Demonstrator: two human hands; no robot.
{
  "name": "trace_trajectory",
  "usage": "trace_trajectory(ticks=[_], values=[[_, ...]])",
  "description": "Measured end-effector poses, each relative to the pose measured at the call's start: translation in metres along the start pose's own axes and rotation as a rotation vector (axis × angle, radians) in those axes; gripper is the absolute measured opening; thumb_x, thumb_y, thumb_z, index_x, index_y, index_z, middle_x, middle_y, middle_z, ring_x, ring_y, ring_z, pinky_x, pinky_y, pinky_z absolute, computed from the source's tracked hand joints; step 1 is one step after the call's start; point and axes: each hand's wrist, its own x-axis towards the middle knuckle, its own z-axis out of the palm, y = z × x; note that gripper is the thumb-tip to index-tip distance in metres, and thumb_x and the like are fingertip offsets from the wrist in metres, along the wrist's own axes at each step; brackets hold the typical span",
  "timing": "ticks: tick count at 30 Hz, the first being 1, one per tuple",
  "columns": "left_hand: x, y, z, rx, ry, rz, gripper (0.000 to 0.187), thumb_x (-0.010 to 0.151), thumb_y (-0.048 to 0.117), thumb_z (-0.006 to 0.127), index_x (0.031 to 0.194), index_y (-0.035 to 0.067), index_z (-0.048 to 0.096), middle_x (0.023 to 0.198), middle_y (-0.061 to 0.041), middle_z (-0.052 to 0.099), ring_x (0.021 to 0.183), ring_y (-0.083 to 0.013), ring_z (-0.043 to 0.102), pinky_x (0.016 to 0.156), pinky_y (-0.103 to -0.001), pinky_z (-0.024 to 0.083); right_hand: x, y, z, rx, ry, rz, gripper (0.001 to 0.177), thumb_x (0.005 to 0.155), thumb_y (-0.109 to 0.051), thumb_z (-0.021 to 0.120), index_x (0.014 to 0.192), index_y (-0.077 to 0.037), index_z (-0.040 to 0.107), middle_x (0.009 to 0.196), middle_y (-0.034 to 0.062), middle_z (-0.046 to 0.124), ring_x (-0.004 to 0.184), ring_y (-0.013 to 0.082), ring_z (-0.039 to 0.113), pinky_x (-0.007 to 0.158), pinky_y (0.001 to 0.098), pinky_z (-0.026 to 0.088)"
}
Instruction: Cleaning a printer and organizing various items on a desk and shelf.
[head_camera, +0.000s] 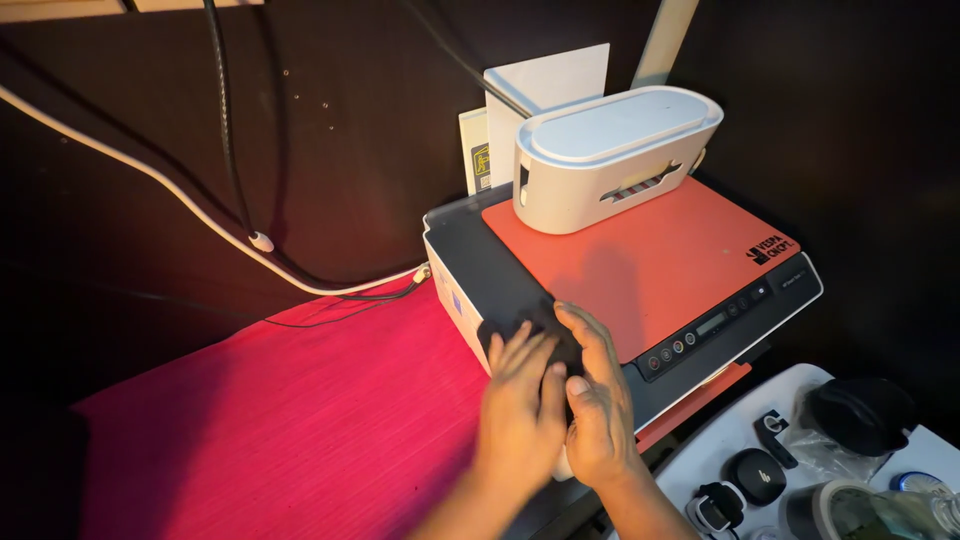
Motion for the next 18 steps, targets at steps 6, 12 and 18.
trace_trajectory(ticks=[6,12,18], values=[[0.065,-0.044,-0.006,0.463,-0.197,0.095,0.039,0.091,0.016,0.060,0.124,-0.003,0.066,0.132,-0.020,0.066,0.128,-0.0392,0.057,0.112,-0.055,0.036,0.001,-0.003,-0.002,-0.046,-0.031,-0.038,0.063,0.101,-0.035,0.035,0.141,0.011,0.051,0.151,0.0295,0.051,0.144,0.0439,0.050,0.121,0.0473,0.036],[0.111,-0.082,-0.004,0.706,-0.253,0.096,0.034,0.094,0.020,0.058,0.118,-0.003,0.066,0.129,-0.021,0.066,0.124,-0.0405,0.059,0.108,-0.055,0.040,0.002,-0.005,-0.002,-0.159,-0.051,-0.021,0.059,0.100,-0.036,0.036,0.136,0.005,0.059,0.149,0.0285,0.054,0.144,0.0464,0.049,0.121,0.0501,0.035],[0.077,-0.026,-0.023,0.335,-0.258,0.041,0.029,0.092,0.016,0.060,0.113,0.000,0.073,0.116,-0.020,0.073,0.113,-0.0397,0.067,0.102,-0.048,0.048,0.004,-0.015,-0.007,-0.044,-0.007,-0.068,0.058,0.100,-0.034,0.038,0.134,0.008,0.058,0.149,0.0296,0.052,0.141,0.0453,0.051,0.121,0.0534,0.034]])
